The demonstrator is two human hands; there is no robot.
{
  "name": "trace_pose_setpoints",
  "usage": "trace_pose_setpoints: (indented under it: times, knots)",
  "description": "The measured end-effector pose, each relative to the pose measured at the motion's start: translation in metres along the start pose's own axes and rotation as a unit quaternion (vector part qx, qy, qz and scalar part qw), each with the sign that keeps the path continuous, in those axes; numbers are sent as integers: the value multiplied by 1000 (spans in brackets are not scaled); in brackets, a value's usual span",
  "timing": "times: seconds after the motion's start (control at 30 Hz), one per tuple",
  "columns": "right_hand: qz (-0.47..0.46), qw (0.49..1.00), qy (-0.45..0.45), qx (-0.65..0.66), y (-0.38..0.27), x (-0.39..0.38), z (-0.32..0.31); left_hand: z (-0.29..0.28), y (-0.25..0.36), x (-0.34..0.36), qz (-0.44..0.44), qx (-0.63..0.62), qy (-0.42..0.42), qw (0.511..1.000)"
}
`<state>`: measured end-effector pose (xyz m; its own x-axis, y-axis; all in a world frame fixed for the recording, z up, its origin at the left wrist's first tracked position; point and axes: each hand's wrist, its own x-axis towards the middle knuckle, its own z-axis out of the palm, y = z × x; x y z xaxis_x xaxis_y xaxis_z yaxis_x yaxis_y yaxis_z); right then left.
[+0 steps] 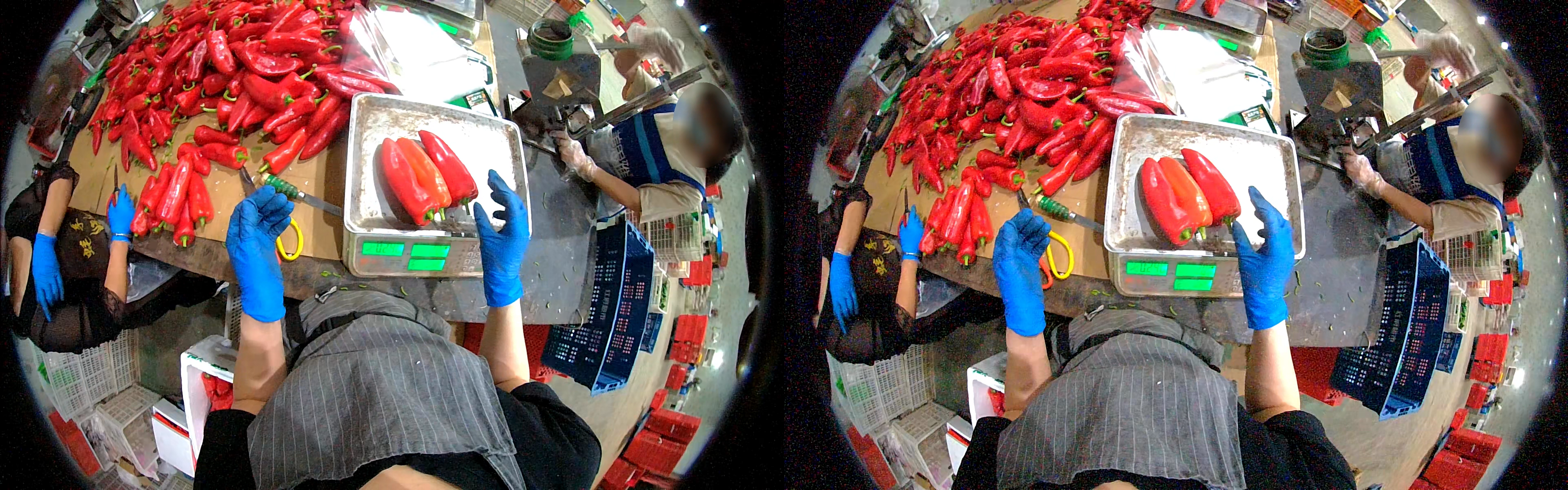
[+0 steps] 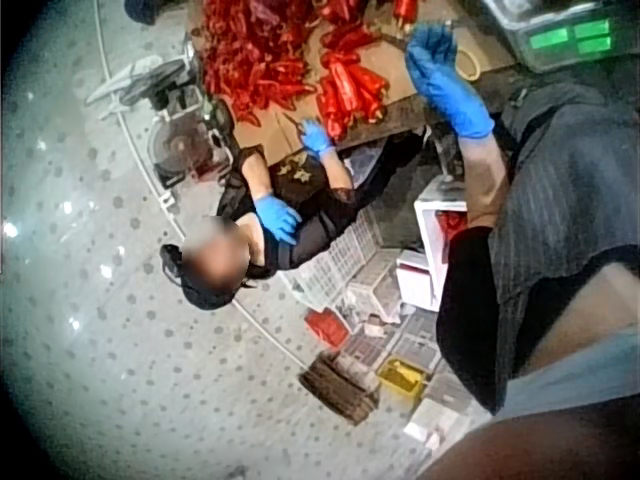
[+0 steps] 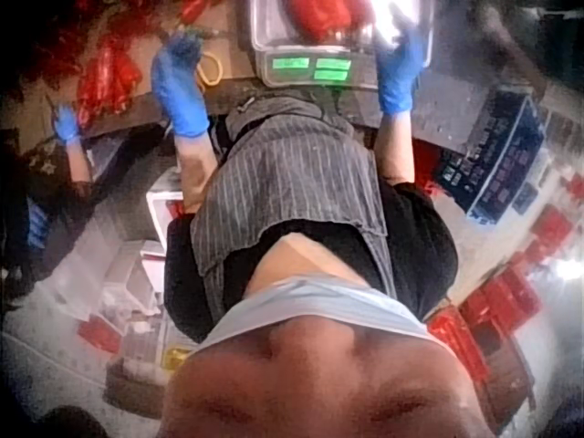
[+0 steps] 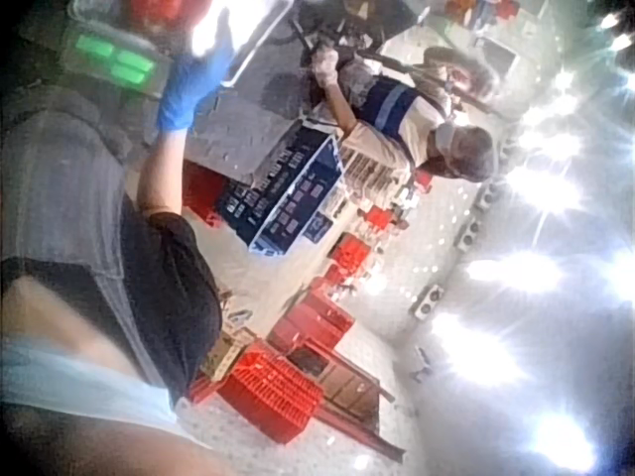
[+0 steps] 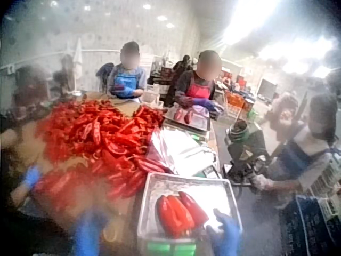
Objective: The person sorts red peppers from a large pile on a table, selects individual peppers, and places them onto a digital scale. The person then picks up a plastic bag, places the weighed peppers inside, and sets the bag aside. This process is repeated multiple times with coworkers visible in the background performing similar tasks.
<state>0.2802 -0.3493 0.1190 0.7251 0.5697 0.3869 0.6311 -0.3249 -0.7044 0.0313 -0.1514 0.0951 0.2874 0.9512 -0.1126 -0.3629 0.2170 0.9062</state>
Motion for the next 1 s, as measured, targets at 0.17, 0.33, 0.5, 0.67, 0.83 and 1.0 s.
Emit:
trace_pose_setpoints:
  times: [0.17, 0.33, 0.5, 0.67, 0.83, 1.0]
  knots:
    - [-82, 992, -79, -61, 12, 5, 16, 7, -6, -4, -18, 2, -33, 999]
    - [-65, 997, -50, -5, 23, 9, 32, 12, -9, -8, -28, 10, -54, 998]
    - [23, 996, -25, 86, 23, 10, 20, 10, -7, -10, -34, 26, -58, 997]
    - [33, 985, -18, 171, 26, 4, 15, 10, -13, -8, -44, 16, -54, 997]
    - [35, 986, -13, 165, 22, 1, 12, 15, -10, -10, -33, -5, -57, 998]
    - [30, 985, -1, 170, 25, 1, 15, 11, -6, -10, -34, 10, -40, 999]
